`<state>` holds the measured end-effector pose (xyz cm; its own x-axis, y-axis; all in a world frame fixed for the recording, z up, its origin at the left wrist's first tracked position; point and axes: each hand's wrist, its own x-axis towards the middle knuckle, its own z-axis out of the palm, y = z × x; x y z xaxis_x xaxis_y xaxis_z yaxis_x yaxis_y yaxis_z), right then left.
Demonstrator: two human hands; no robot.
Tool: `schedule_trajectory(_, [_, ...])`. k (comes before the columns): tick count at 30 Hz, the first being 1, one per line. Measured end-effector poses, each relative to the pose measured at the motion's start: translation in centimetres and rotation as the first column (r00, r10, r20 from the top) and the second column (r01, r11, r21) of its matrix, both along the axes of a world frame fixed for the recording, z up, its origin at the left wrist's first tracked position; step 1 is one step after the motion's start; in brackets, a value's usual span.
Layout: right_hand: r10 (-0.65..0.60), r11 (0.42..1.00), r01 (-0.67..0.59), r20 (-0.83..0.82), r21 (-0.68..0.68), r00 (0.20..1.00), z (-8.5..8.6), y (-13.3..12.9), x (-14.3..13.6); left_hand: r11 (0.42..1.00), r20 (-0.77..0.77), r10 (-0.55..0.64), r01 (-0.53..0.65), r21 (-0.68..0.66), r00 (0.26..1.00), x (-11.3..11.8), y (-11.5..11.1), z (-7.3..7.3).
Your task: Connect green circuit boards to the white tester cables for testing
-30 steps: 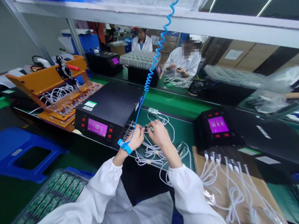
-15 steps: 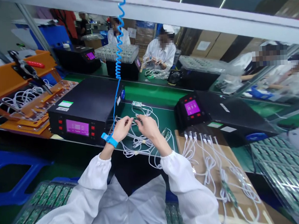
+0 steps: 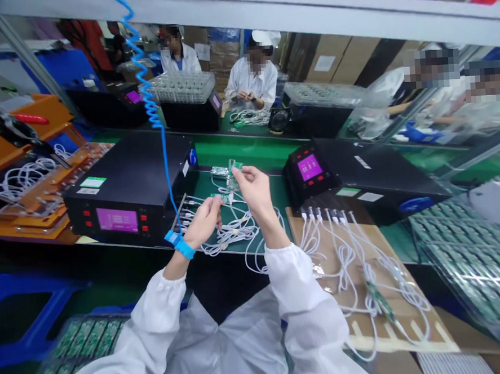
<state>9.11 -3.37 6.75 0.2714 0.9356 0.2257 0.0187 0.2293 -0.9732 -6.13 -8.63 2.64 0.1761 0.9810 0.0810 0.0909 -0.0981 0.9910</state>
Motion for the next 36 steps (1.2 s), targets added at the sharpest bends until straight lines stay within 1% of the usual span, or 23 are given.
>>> schedule_trajectory(2, [0.07, 0.996, -0.074, -0.099, -0.043, 0.993, -0.1, -0.3, -0.6, 0.992, -0.131, -0.034, 0.049, 0.118, 0.991, 0.6, 0.2, 0.0])
schedule_trajectory(4, [0.118, 0.989, -0.134, -0.203, -0.069, 0.972, -0.6, -0.4, -1.1, 0.971, -0.227, -0.014, 0.068, 0.231, 0.974, 1.0, 0.2, 0.2])
schedule_trajectory(5, [0.124, 0.986, -0.148, -0.257, -0.077, 0.959, -0.9, -0.3, -1.2, 0.963, -0.243, 0.01, 0.056, 0.262, 0.97, 1.1, 0.3, 0.3])
schedule_trajectory(7, [0.099, 0.984, -0.145, -0.36, -0.101, 0.928, -1.7, 0.1, -1.4, 0.962, -0.252, 0.053, 0.019, 0.273, 0.966, 1.3, 0.3, 0.4])
schedule_trajectory(10, [0.038, 0.974, -0.143, -0.496, -0.175, 0.867, -2.7, 1.5, -1.2, 0.964, -0.288, 0.103, -0.024, 0.264, 0.952, 1.4, 0.1, 0.3])
schedule_trajectory(12, [-0.056, 0.978, -0.072, -0.575, -0.198, 0.816, -2.9, 2.9, -0.7, 0.968, -0.312, 0.105, -0.026, 0.248, 0.944, 1.4, -0.4, 0.2])
schedule_trajectory(14, [-0.19, 0.977, 0.083, -0.613, -0.198, 0.767, -2.8, 4.3, 0.3, 0.974, -0.331, 0.084, -0.006, 0.229, 0.94, 1.1, -1.2, 0.0])
schedule_trajectory(15, [-0.236, 0.97, 0.152, -0.603, -0.188, 0.762, -2.7, 5.0, 0.8, 0.976, -0.339, 0.076, 0.0, 0.219, 0.938, 0.9, -1.4, -0.1])
schedule_trajectory(16, [-0.254, 0.967, 0.19, -0.57, -0.171, 0.782, -2.7, 5.5, 1.2, 0.977, -0.345, 0.076, -0.001, 0.211, 0.936, 0.6, -1.6, -0.2])
schedule_trajectory(18, [-0.202, 0.979, 0.164, -0.435, -0.125, 0.877, -2.9, 6.2, 1.6, 0.978, -0.359, 0.108, -0.035, 0.205, 0.927, -0.3, -1.2, -0.6])
schedule_trajectory(20, [-0.1, 0.991, 0.078, -0.208, -0.112, 0.973, -3.7, 6.4, 1.3, 0.971, -0.387, 0.177, -0.096, 0.22, 0.905, -1.2, -0.3, -1.2])
schedule_trajectory(21, [-0.042, 0.992, 0.034, -0.066, -0.119, 0.997, -4.1, 6.4, 0.9, 0.963, -0.408, 0.217, -0.127, 0.236, 0.887, -1.7, 0.3, -1.5])
schedule_trajectory(22, [0.024, 0.992, -0.012, 0.092, -0.123, 0.995, -4.6, 6.3, 0.5, 0.954, -0.431, 0.255, -0.154, 0.256, 0.865, -2.1, 0.8, -1.8])
schedule_trajectory(23, [0.104, 0.989, -0.074, 0.255, -0.125, 0.961, -5.0, 6.3, 0.0, 0.945, -0.456, 0.289, -0.174, 0.277, 0.842, -2.5, 1.3, -2.1])
schedule_trajectory(24, [0.191, 0.98, -0.15, 0.41, -0.13, 0.892, -5.4, 6.3, -0.5, 0.937, -0.479, 0.315, -0.186, 0.296, 0.82, -2.8, 1.6, -2.4])
schedule_trajectory(26, [0.332, 0.939, -0.301, 0.651, -0.165, 0.682, -6.0, 6.4, -1.3, 0.926, -0.518, 0.344, -0.19, 0.327, 0.783, -3.2, 2.0, -2.8])
schedule_trajectory(28, [0.387, 0.902, -0.37, 0.793, -0.22, 0.471, -6.4, 6.6, -1.9, 0.916, -0.545, 0.367, -0.191, 0.353, 0.754, -3.3, 1.9, -2.9])
schedule_trajectory(29, [0.384, 0.897, -0.373, 0.835, -0.237, 0.394, -6.5, 6.7, -2.1, 0.909, -0.554, 0.384, -0.197, 0.366, 0.738, -3.2, 1.8, -2.7])
schedule_trajectory(30, [0.365, 0.9, -0.367, 0.865, -0.234, 0.344, -6.5, 6.8, -2.1, 0.901, -0.561, 0.402, -0.202, 0.385, 0.723, -3.1, 1.7, -2.5])
schedule_trajectory(31, [0.335, 0.908, -0.361, 0.887, -0.214, 0.318, -6.5, 6.8, -1.9, 0.89, -0.564, 0.421, -0.204, 0.408, 0.71, -2.9, 1.6, -2.3])
schedule_trajectory(33, [0.264, 0.923, -0.358, 0.91, -0.143, 0.319, -6.3, 6.7, -1.2, 0.872, -0.556, 0.446, -0.201, 0.446, 0.701, -2.4, 1.6, -1.7])
schedule_trajectory(34, [0.228, 0.929, -0.357, 0.914, -0.1, 0.337, -6.1, 6.6, -0.7, 0.874, -0.536, 0.441, -0.211, 0.437, 0.72, -2.1, 1.8, -1.4])
schedule_trajectory(36, [0.153, 0.939, -0.345, 0.91, -0.012, 0.386, -5.4, 6.0, 0.5, 0.9, -0.463, 0.403, -0.251, 0.356, 0.79, -1.4, 2.4, -1.2])
